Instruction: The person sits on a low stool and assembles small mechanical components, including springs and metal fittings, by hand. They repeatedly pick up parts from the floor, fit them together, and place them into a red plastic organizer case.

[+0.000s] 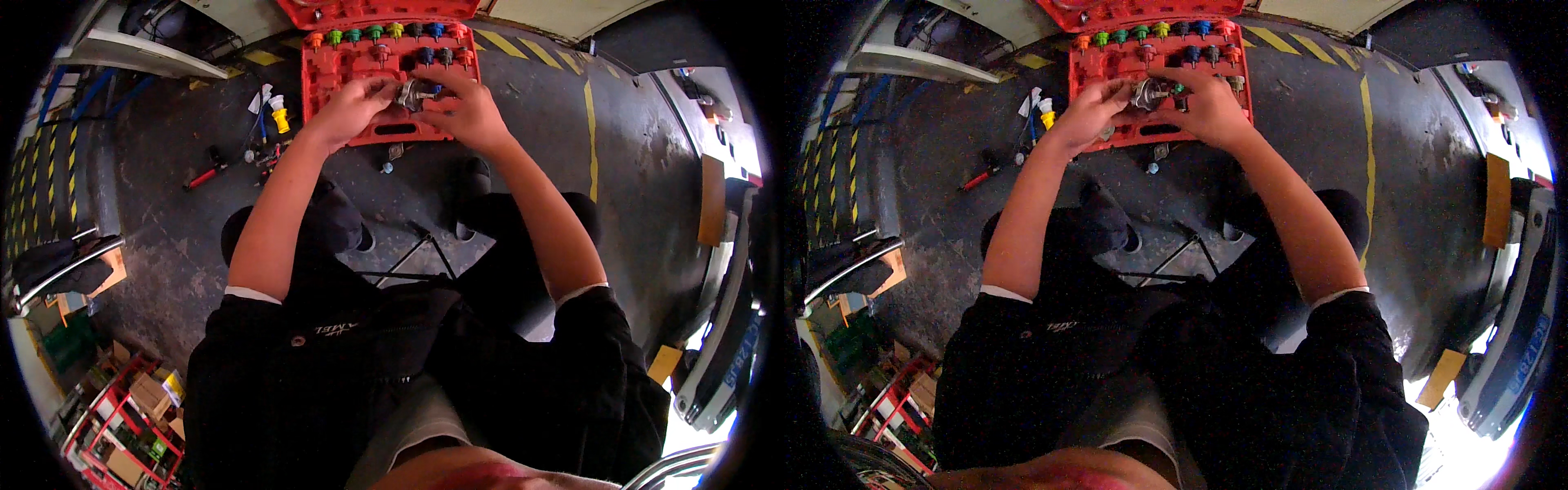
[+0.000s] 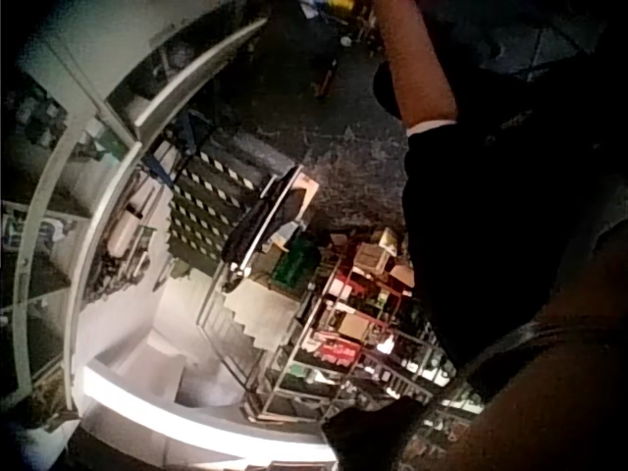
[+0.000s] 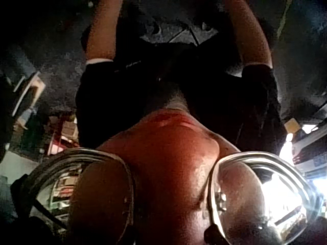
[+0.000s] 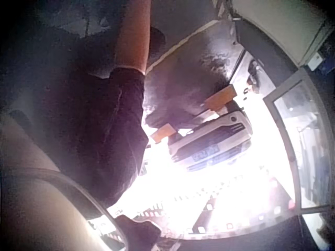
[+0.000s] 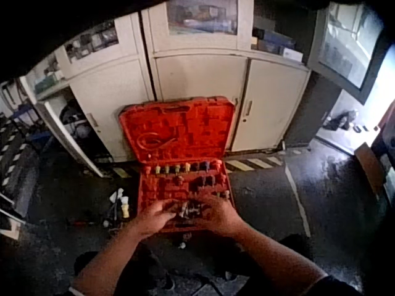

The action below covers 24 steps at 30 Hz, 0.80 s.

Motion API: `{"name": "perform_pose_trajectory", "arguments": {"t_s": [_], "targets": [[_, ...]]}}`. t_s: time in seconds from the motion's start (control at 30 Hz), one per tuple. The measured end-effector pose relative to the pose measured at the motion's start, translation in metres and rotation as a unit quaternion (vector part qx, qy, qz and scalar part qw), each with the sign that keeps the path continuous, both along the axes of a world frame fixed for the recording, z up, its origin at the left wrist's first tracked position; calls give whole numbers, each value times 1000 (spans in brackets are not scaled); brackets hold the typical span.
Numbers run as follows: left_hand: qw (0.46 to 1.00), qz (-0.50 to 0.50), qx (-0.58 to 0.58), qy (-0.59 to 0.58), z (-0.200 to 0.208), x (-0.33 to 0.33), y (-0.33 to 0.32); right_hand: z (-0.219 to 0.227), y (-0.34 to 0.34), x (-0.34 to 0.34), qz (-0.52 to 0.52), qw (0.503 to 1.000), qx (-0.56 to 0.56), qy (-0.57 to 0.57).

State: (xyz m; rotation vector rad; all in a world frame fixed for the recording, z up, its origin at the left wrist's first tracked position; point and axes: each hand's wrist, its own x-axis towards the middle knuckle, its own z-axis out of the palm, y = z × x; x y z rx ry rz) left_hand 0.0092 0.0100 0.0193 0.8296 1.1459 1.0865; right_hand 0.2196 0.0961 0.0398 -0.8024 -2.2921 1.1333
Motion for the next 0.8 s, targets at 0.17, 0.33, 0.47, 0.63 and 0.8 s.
{"name": "perform_pose_trajectory", "arguments": {"t_s": [0.17,0.33,0.47,0.63,0.8], "targets": [[997,-34,-66,-5,-7,-3,1,-11,3,13,-10,996,78,38],[991,-63,-114,19,-23,6,-2,-21,5,25,11,993,115,13],[989,-67,-114,73,-33,16,-3,-25,5,29,17,989,145,-27],[987,-45,-141,68,-49,26,-10,-39,1,38,27,988,111,-101],[980,-39,-180,68,-52,39,-21,-43,-6,38,60,984,123,-114]]}}
